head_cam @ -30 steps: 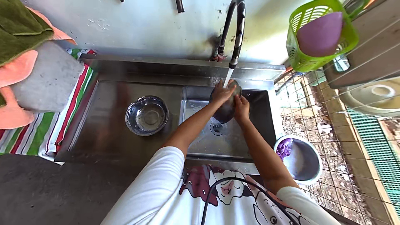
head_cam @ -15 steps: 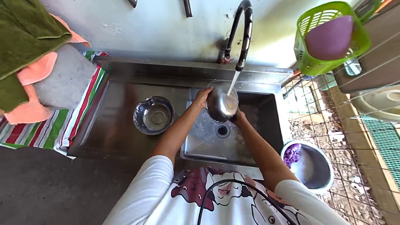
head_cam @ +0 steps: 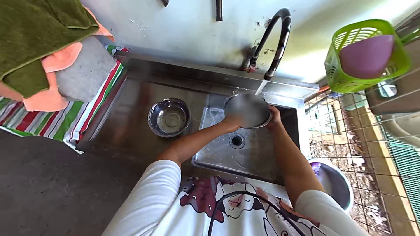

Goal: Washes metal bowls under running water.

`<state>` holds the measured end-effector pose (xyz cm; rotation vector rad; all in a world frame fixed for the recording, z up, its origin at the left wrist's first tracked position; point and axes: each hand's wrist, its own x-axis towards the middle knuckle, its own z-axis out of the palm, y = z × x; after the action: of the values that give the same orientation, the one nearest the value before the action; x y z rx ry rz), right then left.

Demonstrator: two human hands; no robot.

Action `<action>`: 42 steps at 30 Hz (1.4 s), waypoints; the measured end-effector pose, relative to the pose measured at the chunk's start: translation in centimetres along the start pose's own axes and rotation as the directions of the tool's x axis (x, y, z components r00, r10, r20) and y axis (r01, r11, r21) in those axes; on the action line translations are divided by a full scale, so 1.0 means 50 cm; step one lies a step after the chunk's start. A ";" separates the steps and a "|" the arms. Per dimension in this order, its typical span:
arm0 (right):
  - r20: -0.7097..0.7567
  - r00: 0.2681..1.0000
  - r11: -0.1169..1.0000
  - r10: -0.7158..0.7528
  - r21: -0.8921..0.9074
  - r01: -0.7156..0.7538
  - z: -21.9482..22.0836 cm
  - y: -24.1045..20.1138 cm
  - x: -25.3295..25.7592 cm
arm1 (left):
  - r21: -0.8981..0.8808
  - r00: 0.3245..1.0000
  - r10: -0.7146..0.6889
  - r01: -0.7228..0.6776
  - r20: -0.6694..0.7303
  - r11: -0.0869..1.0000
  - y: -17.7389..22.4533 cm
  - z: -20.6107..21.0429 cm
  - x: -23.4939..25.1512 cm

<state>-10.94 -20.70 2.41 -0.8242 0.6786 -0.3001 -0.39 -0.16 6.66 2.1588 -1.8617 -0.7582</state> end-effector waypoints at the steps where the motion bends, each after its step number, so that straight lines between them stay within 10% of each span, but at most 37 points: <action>1: -0.022 0.998 0.998 -0.055 -0.035 0.054 0.006 -0.012 -0.009 | 0.015 0.998 -0.014 0.016 -0.067 1.000 -0.011 0.022 -0.005; 7: 0.039 0.952 0.951 -0.304 -0.049 0.306 0.023 0.004 -0.022 | -0.532 0.749 -0.390 0.060 -0.535 0.845 -0.101 0.076 -0.023; 12: -0.124 0.976 0.959 -0.182 0.196 0.204 0.083 0.095 -0.051 | -0.987 0.798 -0.598 -0.143 -0.071 -0.074 -0.072 0.045 -0.075; 15: -0.150 0.988 0.992 0.035 0.125 -0.016 0.111 0.116 -0.048 | -0.965 0.708 -0.700 -0.108 0.095 -0.241 -0.064 0.028 -0.091; 19: -0.087 0.967 0.953 0.238 -0.170 -0.250 0.132 0.091 -0.003 | -0.991 0.550 -0.834 -0.082 0.044 -0.107 -0.085 -0.017 -0.110; 22: -0.149 0.979 0.980 0.138 -0.119 -0.157 0.162 0.095 0.026 | -0.971 0.464 -0.867 0.051 -0.183 0.232 -0.099 -0.079 -0.090; 26: -0.177 0.980 0.991 0.095 -0.076 -0.110 0.202 0.103 0.040 | -0.645 0.481 -0.687 0.283 -0.545 0.710 -0.073 -0.139 -0.034; 30: -0.136 0.985 0.969 0.102 -0.211 -0.130 0.197 0.080 0.035 | -0.323 0.495 -0.385 0.209 -0.779 0.923 -0.092 -0.127 -0.010; 35: -0.155 0.988 0.849 -0.019 -0.525 -0.066 0.161 0.014 0.073 | -0.291 0.362 -0.347 0.203 -0.865 0.935 -0.139 -0.152 -0.151; 38: 0.043 0.944 0.352 -0.328 -0.921 0.164 0.158 -0.078 0.114 | -0.572 0.209 -0.599 0.178 -0.773 0.800 -0.193 -0.149 -0.310; 42: 0.241 0.884 -0.135 -0.400 -0.970 0.203 0.226 -0.185 0.159 | -0.873 -0.006 -0.880 0.132 -0.475 0.470 -0.248 -0.064 -0.506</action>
<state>2.56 -24.20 11.43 -2.5721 0.7775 -0.2343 9.92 26.04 10.02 1.9566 0.0868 0.0585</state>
